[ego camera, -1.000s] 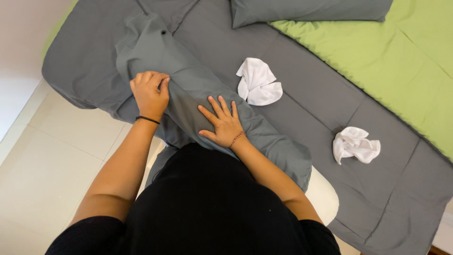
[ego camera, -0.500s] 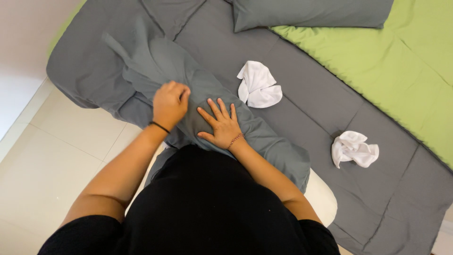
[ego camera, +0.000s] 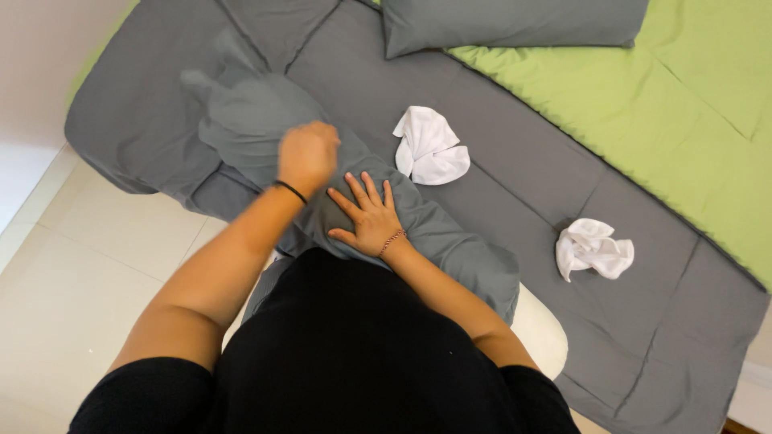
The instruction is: Putting a pillowcase on a bolster and arranging pillows on a hotel bed.
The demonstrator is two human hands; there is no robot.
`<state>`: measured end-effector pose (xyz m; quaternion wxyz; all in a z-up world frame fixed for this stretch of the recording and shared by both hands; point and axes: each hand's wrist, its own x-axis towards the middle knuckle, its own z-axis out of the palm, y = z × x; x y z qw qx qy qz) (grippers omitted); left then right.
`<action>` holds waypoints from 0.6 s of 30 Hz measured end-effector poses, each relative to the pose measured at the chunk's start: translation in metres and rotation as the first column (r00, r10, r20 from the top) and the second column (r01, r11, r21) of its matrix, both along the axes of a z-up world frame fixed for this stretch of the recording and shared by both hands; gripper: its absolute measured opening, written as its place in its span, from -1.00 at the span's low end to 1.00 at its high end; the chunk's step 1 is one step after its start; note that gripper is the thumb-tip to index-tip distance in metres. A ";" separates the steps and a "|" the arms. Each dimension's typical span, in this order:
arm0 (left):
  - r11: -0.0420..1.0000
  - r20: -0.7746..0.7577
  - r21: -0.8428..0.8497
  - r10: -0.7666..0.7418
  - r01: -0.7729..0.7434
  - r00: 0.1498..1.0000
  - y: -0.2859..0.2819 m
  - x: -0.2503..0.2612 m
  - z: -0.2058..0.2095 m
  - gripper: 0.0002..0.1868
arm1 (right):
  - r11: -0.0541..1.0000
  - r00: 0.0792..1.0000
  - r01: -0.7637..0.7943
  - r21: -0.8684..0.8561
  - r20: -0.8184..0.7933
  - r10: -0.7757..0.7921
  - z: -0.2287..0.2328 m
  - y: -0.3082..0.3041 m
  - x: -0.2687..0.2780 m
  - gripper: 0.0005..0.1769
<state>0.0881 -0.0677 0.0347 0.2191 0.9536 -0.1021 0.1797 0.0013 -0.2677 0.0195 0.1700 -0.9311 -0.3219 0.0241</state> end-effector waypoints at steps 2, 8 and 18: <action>0.995 0.013 0.005 -0.098 0.098 0.995 -0.016 -0.008 -0.011 -0.88 | 1.000 1.000 0.014 -0.012 0.006 -0.014 -0.005 0.000 -0.002 -0.10; 0.980 0.063 -0.135 -0.139 0.146 0.988 0.029 -0.028 0.016 -0.87 | 0.999 0.999 0.036 0.012 0.034 -0.036 0.001 -0.006 0.002 -0.07; 0.986 0.112 -0.165 0.022 -0.004 0.993 0.101 -0.073 -0.032 -0.74 | 0.991 0.992 0.122 0.052 0.012 -0.122 -0.009 -0.018 0.008 -0.09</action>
